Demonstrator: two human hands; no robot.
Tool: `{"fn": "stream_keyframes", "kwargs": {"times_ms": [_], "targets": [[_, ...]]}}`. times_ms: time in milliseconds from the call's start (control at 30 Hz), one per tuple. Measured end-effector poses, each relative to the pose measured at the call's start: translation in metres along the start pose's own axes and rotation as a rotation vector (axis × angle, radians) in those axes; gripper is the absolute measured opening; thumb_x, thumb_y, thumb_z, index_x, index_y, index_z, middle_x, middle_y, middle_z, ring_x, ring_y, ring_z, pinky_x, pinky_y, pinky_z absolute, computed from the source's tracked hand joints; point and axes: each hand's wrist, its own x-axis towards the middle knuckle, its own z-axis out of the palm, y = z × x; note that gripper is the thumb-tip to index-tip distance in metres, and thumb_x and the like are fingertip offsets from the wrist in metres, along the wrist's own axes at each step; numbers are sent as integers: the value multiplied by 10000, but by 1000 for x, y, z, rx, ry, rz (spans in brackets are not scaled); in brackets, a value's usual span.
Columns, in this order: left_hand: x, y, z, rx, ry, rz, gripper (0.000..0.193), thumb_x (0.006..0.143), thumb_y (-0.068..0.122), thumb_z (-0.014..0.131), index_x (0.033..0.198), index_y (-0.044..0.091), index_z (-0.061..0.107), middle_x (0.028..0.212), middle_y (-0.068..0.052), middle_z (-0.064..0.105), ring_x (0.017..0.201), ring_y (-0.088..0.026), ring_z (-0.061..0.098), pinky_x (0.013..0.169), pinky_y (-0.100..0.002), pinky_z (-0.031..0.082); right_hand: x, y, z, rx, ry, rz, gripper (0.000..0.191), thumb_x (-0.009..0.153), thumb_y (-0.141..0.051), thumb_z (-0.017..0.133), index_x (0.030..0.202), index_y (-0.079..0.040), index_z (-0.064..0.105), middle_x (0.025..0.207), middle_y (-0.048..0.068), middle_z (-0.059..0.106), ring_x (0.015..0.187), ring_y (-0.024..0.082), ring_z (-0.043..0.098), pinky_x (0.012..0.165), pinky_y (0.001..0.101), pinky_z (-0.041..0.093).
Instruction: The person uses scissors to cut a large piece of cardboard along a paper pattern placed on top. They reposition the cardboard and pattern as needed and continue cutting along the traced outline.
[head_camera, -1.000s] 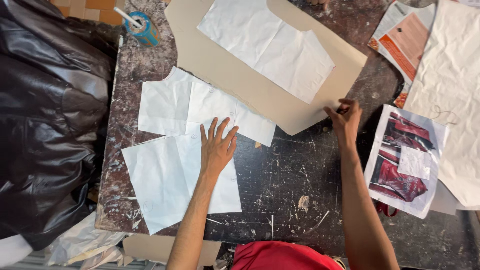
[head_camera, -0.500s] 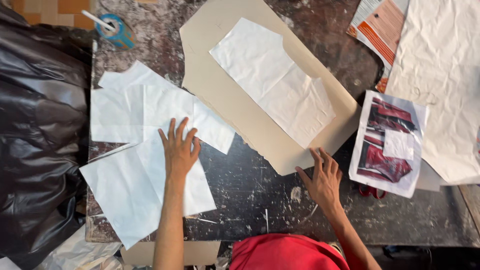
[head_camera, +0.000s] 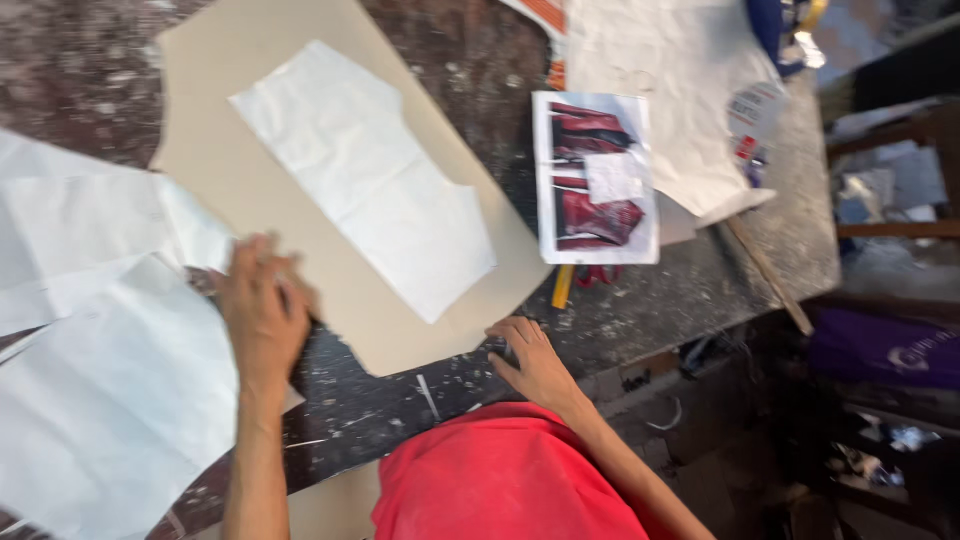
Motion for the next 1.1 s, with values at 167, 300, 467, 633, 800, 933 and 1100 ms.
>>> {"fn": "stream_keyframes", "kwargs": {"times_ms": [167,300,467,633,800,933,1100], "targets": [[-73,110,70,127,-488,109,690,772,435,778,1355,138,560,1584,-108,322,1485,-380,215,1138,-744,182,-6,70,-29,43,304,250,401,879,-93,706,1267,-66,610,1210,168,595,1066,299,595,992,387,484],[-115,118,89,58,-449,47,899,674,577,793,1441,204,510,1669,-9,187,1551,-321,86,1202,-728,87,-4,124,-62,-298,573,191,417,884,-76,742,1270,-25,590,1218,203,581,1162,395,540,1015,497,431],[-141,99,98,170,-325,206,913,741,644,748,1467,186,439,1658,-70,237,1546,-344,123,1198,-731,132,7,145,-77,-353,481,141,444,780,-122,819,1137,61,628,1121,282,634,1071,460,579,913,523,459],[-156,80,95,112,-240,283,758,770,594,795,1205,83,442,1507,-120,412,1525,-353,250,1225,-710,196,5,154,-90,-205,147,495,375,857,-345,751,977,8,711,818,223,686,810,374,701,767,488,534],[-164,58,82,-72,-204,270,696,760,522,856,1139,94,459,1351,-108,482,1448,-318,393,1262,-639,229,-65,148,-75,181,-107,693,540,911,-521,712,962,16,735,835,140,734,848,245,700,840,368,482],[-171,46,82,-122,-175,272,680,801,498,846,1172,77,462,1364,-117,492,1440,-314,403,1291,-592,251,-160,130,-25,578,-231,576,324,886,-326,693,982,-17,695,871,74,763,805,157,735,757,310,591],[-174,34,82,-107,-180,266,631,845,549,792,1143,89,480,1405,-112,499,1472,-303,392,1282,-576,252,-212,113,27,350,-442,535,422,797,-409,817,917,-22,699,694,27,582,630,123,488,563,311,403]]}}
